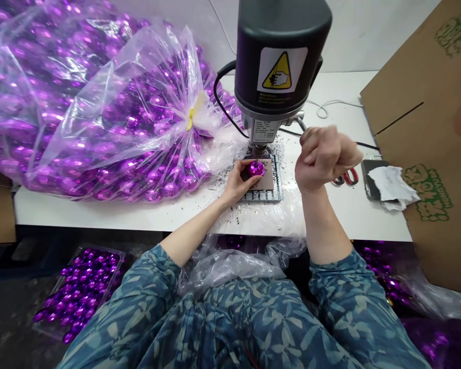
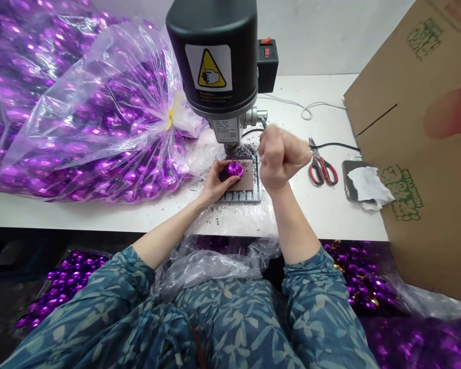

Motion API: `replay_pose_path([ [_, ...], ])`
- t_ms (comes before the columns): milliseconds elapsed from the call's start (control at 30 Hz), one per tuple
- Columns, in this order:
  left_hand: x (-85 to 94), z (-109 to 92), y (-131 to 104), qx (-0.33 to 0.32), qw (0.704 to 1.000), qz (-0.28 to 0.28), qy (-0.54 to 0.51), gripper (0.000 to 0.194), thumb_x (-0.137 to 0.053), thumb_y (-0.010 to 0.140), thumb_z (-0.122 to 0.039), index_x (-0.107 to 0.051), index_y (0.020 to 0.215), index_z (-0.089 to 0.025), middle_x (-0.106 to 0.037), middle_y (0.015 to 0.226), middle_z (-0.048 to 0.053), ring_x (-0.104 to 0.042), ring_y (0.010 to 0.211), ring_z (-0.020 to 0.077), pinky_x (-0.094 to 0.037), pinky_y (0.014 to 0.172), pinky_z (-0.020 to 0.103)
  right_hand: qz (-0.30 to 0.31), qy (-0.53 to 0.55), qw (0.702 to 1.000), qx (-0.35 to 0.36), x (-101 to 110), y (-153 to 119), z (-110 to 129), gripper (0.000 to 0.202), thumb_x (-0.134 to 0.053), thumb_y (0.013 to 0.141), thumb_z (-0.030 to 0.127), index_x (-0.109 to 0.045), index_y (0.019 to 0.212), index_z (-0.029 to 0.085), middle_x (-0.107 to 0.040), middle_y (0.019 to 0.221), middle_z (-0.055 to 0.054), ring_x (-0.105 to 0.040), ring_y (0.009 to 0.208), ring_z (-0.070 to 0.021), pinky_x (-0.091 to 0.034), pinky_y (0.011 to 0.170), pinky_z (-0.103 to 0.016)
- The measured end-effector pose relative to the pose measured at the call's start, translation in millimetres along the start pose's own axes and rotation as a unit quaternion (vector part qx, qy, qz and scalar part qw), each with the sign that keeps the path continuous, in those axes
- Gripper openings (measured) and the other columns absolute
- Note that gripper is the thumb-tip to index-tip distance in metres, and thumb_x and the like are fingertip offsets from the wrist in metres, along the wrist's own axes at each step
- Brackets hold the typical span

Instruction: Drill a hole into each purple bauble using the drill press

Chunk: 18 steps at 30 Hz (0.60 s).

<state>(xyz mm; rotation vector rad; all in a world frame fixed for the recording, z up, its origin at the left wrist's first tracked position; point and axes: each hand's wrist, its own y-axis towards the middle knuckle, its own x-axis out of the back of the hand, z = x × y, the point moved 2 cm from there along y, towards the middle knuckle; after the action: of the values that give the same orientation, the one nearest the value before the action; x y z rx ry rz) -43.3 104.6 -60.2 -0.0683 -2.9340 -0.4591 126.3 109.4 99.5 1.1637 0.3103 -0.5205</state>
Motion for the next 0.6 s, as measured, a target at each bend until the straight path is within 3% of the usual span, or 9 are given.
replay_pose_path([
  [100, -2.2, 1, 2, 0.008, 1.0, -0.007, -0.003, 0.057, -0.094, 0.084, -0.051, -0.062, 0.124, -0.025, -0.076, 0.131, 0.011, -0.073, 0.126, 0.0294, -0.058, 0.113, 0.049, -0.003, -0.014, 0.999, -0.046, -23, 28, 4, 0.077, -0.066, 0.094, 0.071, -0.021, 0.055, 0.022, -0.022, 0.042, 0.006, -0.019, 0.039, -0.0043, -0.018, 0.042, -0.031],
  [200, -2.5, -6, -1, 0.012, 0.999, -0.029, 0.009, 0.053, -0.095, 0.083, -0.043, -0.062, 0.121, -0.024, -0.076, 0.128, 0.01, -0.074, 0.123, 0.0289, -0.059, 0.11, 0.048, -0.005, -0.024, 0.993, -0.118, -43, 59, -8, 0.075, -0.049, 0.091, 0.087, -0.022, 0.056, 0.027, -0.022, 0.041, 0.006, -0.012, 0.034, -0.0048, -0.01, 0.037, -0.037],
  [267, 2.4, -20, -10, 0.002, 0.997, -0.059, 0.047, 0.049, -0.094, 0.084, -0.041, -0.063, 0.118, -0.024, -0.075, 0.123, 0.01, -0.074, 0.117, 0.0279, -0.061, 0.105, 0.046, -0.011, -0.029, 0.985, -0.171, -48, 72, -19, 0.074, -0.052, 0.087, 0.087, -0.019, 0.056, 0.028, -0.018, 0.039, 0.007, -0.007, 0.033, -0.0049, -0.005, 0.035, -0.039],
  [333, 11.2, -42, -28, -0.026, 0.994, -0.042, 0.096, 0.041, -0.089, 0.089, -0.045, -0.066, 0.115, -0.023, -0.074, 0.117, 0.008, -0.073, 0.11, 0.025, -0.062, 0.098, 0.043, 0.008, -0.019, 0.977, -0.211, -47, 78, -24, 0.073, -0.064, 0.079, 0.08, -0.02, 0.055, 0.027, -0.018, 0.04, 0.008, -0.009, 0.033, -0.0053, -0.006, 0.034, -0.038],
  [367, 15.8, -54, -41, -0.039, 0.993, 0.006, 0.115, 0.038, -0.085, 0.093, -0.048, -0.067, 0.115, -0.022, -0.075, 0.113, 0.007, -0.073, 0.105, 0.023, -0.063, 0.093, 0.04, 0.03, -0.011, 0.975, -0.22, -45, 79, -23, 0.071, -0.069, 0.075, 0.077, -0.023, 0.055, 0.027, -0.021, 0.04, 0.008, -0.013, 0.033, -0.0057, -0.009, 0.033, -0.037],
  [433, 23.5, -76, -74, -0.049, 0.972, 0.183, 0.142, 0.036, -0.078, 0.099, -0.053, -0.07, 0.113, -0.021, -0.076, 0.107, 0.005, -0.075, 0.092, 0.019, -0.063, 0.08, 0.033, 0.066, 0.0, 0.973, -0.221, -42, 79, -17, 0.068, -0.074, 0.071, 0.072, -0.027, 0.054, 0.026, -0.026, 0.042, 0.008, -0.021, 0.033, -0.0061, -0.015, 0.033, -0.036],
  [500, 31.0, -92, -110, -0.043, 0.911, 0.355, 0.206, 0.041, -0.076, 0.101, -0.057, -0.073, 0.114, -0.018, -0.079, 0.1, 0.006, -0.076, 0.08, 0.0192, -0.061, 0.068, 0.031, 0.069, 0.003, 0.973, -0.22, -41, 77, -9, 0.068, -0.075, 0.073, 0.07, -0.027, 0.054, 0.025, -0.026, 0.042, 0.008, -0.024, 0.033, -0.0057, -0.017, 0.032, -0.034],
  [533, 35.2, -96, -124, -0.048, 0.877, 0.408, 0.248, 0.044, -0.076, 0.101, -0.058, -0.075, 0.115, -0.016, -0.079, 0.097, 0.008, -0.077, 0.076, 0.0209, -0.06, 0.064, 0.032, 0.056, 0.004, 0.974, -0.221, -42, 76, -6, 0.069, -0.075, 0.074, 0.068, -0.026, 0.053, 0.025, -0.024, 0.042, 0.008, -0.023, 0.032, -0.0054, -0.016, 0.032, -0.034],
  [600, 44.3, -100, -139, -0.074, 0.843, 0.435, 0.307, 0.045, -0.075, 0.102, -0.057, -0.078, 0.117, -0.015, -0.081, 0.094, 0.009, -0.079, 0.074, 0.0241, -0.062, 0.064, 0.035, 0.037, 0.013, 0.974, -0.225, -45, 75, -1, 0.07, -0.077, 0.078, 0.063, -0.023, 0.053, 0.025, -0.02, 0.042, 0.008, -0.023, 0.032, -0.0051, -0.013, 0.031, -0.034],
])
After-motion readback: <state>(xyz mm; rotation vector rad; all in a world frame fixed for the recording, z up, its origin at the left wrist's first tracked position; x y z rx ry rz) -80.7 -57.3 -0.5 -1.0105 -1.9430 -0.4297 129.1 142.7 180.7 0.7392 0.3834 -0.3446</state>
